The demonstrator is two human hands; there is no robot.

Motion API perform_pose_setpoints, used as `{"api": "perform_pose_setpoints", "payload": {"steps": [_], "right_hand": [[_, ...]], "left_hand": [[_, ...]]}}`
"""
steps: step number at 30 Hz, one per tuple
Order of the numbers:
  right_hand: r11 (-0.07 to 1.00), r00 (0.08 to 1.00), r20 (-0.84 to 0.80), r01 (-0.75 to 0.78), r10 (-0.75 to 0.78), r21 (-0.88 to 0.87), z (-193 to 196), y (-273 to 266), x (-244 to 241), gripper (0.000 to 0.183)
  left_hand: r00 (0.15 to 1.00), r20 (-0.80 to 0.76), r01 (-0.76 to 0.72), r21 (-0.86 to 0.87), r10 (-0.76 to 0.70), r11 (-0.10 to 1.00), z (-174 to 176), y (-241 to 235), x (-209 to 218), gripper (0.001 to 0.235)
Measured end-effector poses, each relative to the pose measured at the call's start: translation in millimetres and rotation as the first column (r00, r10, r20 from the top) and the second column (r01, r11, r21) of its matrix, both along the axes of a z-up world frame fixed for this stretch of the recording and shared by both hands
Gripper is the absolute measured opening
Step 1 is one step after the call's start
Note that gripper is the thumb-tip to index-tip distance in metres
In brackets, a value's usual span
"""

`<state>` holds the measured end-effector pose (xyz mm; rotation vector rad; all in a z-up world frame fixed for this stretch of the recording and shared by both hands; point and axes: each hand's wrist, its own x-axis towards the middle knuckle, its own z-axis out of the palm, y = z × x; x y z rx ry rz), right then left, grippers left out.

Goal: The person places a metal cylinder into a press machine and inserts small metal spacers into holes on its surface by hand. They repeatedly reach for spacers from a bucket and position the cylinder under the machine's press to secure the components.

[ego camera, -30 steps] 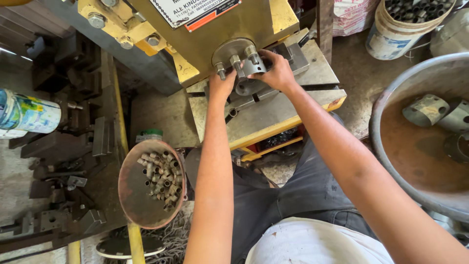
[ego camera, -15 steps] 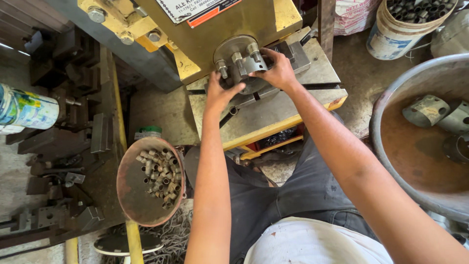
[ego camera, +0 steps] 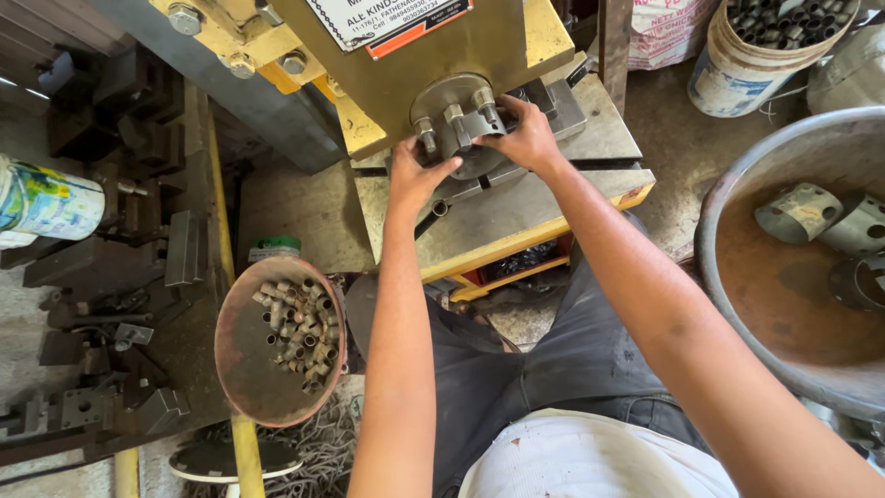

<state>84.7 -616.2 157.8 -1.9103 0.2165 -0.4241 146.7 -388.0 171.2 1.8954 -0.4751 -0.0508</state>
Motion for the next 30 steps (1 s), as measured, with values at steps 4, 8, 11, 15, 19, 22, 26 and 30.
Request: {"api": "perform_pose_setpoints", "payload": {"steps": [4,8,11,15,19,22,26,30], "right_hand": [[0.999,0.998,0.049,-0.034,0.033,0.009,-8,-1,4,0.081],[1.0,0.999,0.029,-0.028,0.028,0.008,-8,-1,6,0.081],[0.998,0.999,0.011,-0.053,0.053,0.02,2,-2,3,0.08],[0.986,0.993,0.032,-0.119,0.116,0.117,21,0,-7,0.08],[0.935,0.976,0.095,-0.217,0.198,0.28,29,10,-39,0.102],[0.869,0.952,0.123,-0.307,0.281,0.389,18,18,-74,0.116],[0.823,0.942,0.063,-0.32,0.331,0.469,-8,44,-109,0.112],[0.757,0.929,0.006,-0.306,0.371,0.578,-7,82,-134,0.102]], "left_hand": [[0.997,-0.004,0.078,-0.018,-0.078,0.997,16,1,-4,0.062],[0.995,0.015,0.1,-0.034,-0.099,0.994,21,0,-4,0.055],[0.996,-0.021,0.082,-0.055,-0.083,0.995,20,-3,-3,0.057],[0.998,0.021,-0.052,-0.003,0.052,0.999,21,-6,-13,0.08],[0.998,0.051,0.039,-0.05,-0.036,0.998,37,-1,-53,0.101],[0.991,-0.086,0.087,-0.158,-0.101,0.984,47,11,-103,0.101],[0.987,-0.061,0.112,-0.385,-0.146,0.916,38,37,-142,0.096],[0.978,-0.093,0.077,-0.675,-0.188,0.734,15,63,-172,0.103]]}}
